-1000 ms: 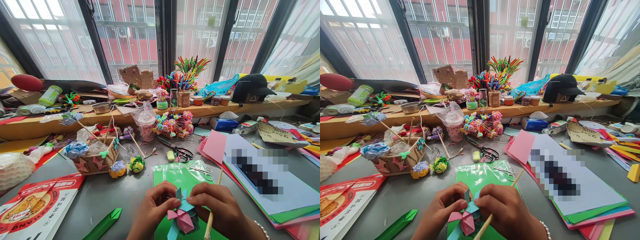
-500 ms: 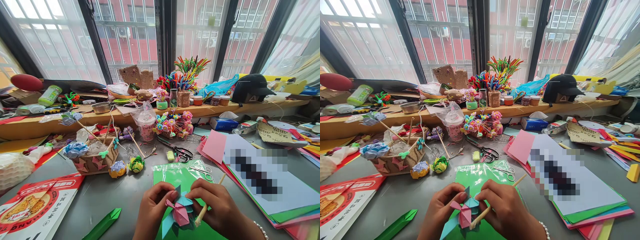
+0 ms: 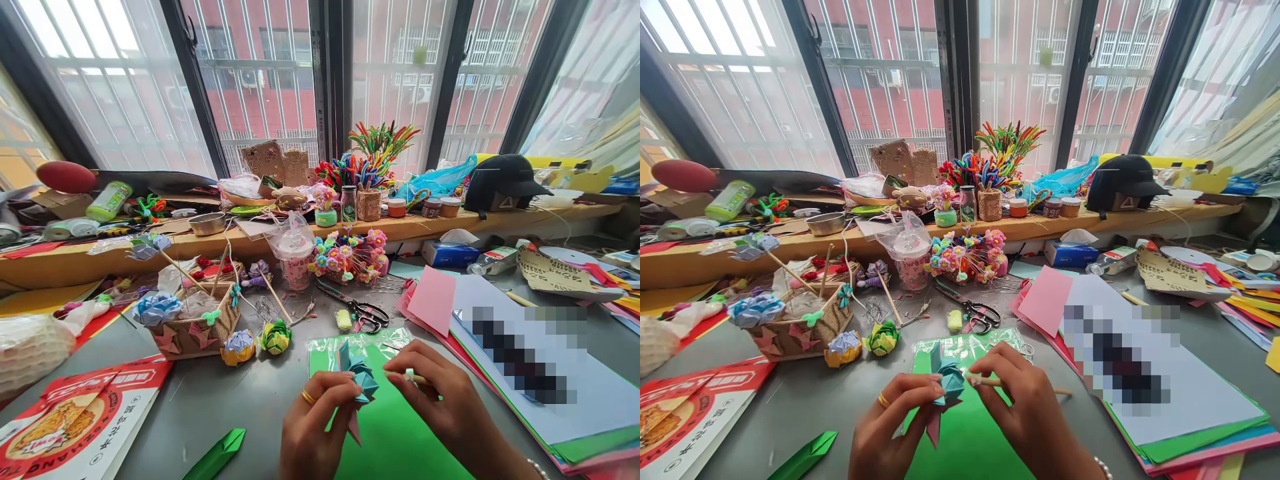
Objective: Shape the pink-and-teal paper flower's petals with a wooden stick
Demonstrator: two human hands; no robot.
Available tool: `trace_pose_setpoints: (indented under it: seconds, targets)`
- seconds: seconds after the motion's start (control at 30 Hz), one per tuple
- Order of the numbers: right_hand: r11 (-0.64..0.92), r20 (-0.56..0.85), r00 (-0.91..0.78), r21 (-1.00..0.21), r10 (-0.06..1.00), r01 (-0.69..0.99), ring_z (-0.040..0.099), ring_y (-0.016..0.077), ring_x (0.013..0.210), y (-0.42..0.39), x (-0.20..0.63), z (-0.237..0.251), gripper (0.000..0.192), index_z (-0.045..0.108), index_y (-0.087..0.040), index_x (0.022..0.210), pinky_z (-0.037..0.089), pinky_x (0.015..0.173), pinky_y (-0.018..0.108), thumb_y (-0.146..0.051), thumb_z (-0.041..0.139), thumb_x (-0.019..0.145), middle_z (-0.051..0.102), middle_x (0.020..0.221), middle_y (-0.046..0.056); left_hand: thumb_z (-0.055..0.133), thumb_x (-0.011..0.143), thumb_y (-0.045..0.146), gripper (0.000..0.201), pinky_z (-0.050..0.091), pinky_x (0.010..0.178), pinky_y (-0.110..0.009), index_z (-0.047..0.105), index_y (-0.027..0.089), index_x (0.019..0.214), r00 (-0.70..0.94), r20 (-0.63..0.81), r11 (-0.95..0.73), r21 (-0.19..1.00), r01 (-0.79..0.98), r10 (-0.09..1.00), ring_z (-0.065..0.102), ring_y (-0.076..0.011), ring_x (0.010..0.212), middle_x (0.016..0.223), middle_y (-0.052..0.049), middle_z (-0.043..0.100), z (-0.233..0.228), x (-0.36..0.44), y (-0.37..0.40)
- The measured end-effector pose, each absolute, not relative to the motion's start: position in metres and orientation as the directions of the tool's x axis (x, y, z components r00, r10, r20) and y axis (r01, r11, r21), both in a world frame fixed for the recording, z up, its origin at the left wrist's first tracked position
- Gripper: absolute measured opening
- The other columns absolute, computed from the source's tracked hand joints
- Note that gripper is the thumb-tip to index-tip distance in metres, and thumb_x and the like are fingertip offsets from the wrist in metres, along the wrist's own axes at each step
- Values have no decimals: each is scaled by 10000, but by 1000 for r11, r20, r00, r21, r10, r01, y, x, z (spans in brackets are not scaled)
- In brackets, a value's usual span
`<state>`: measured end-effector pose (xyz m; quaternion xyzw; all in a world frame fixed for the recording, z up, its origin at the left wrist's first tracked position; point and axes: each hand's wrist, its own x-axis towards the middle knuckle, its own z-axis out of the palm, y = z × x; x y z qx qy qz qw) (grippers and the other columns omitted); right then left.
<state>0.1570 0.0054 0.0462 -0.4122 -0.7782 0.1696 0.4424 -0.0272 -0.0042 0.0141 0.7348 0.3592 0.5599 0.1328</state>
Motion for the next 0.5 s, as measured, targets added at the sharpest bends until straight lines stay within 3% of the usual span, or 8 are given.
trace_pose_setpoints:
  seconds: [0.07, 0.2, 0.23, 0.37, 0.5]
  targets:
    - [564, 479, -298, -676, 825, 475, 570, 132, 624, 4, 155, 46, 199, 600, -186, 748, 455, 519, 195, -299, 487, 866, 551, 717, 20, 554, 786, 56, 212, 529, 773, -233, 638, 194, 924, 181, 798, -777, 465, 424, 576, 643, -166, 866, 847, -47, 652, 10, -28, -4]
    - [547, 453, -308, -677, 837, 493, 521, 122, 576, 1, 152, 44, 250, 565, -181, 714, 402, 462, 192, -370, 491, 859, 532, 689, 11, 513, 831, 108, 199, 554, 753, -252, 627, 188, 973, 227, 842, -824, 361, 437, 489, 650, -177, 860, 820, -55, 655, 6, -25, -6]
    - [541, 453, -296, -673, 841, 504, 503, 117, 556, 1, 152, 44, 248, 554, -181, 713, 383, 446, 192, -374, 496, 856, 526, 677, 5, 530, 823, 112, 199, 557, 749, -248, 629, 185, 978, 231, 847, -830, 351, 433, 479, 653, -179, 855, 830, -57, 659, 5, -22, -7]
    - [544, 465, -286, -678, 838, 494, 453, 101, 502, 1, 153, 45, 230, 534, -184, 707, 339, 418, 192, -362, 512, 850, 508, 643, -12, 546, 822, 133, 164, 562, 721, -242, 646, 195, 937, -30, 886, -795, 429, 430, 462, 652, -174, 828, 811, -49, 649, 2, -9, -12]
    - [598, 513, -307, -679, 802, 427, 463, 103, 527, 0, 154, 47, 193, 530, -179, 710, 333, 411, 185, -311, 518, 851, 506, 655, -4, 533, 835, 165, 129, 567, 668, -221, 654, 173, 879, -71, 905, -800, 405, 443, 419, 651, -168, 800, 789, -56, 632, 1, -2, -14]
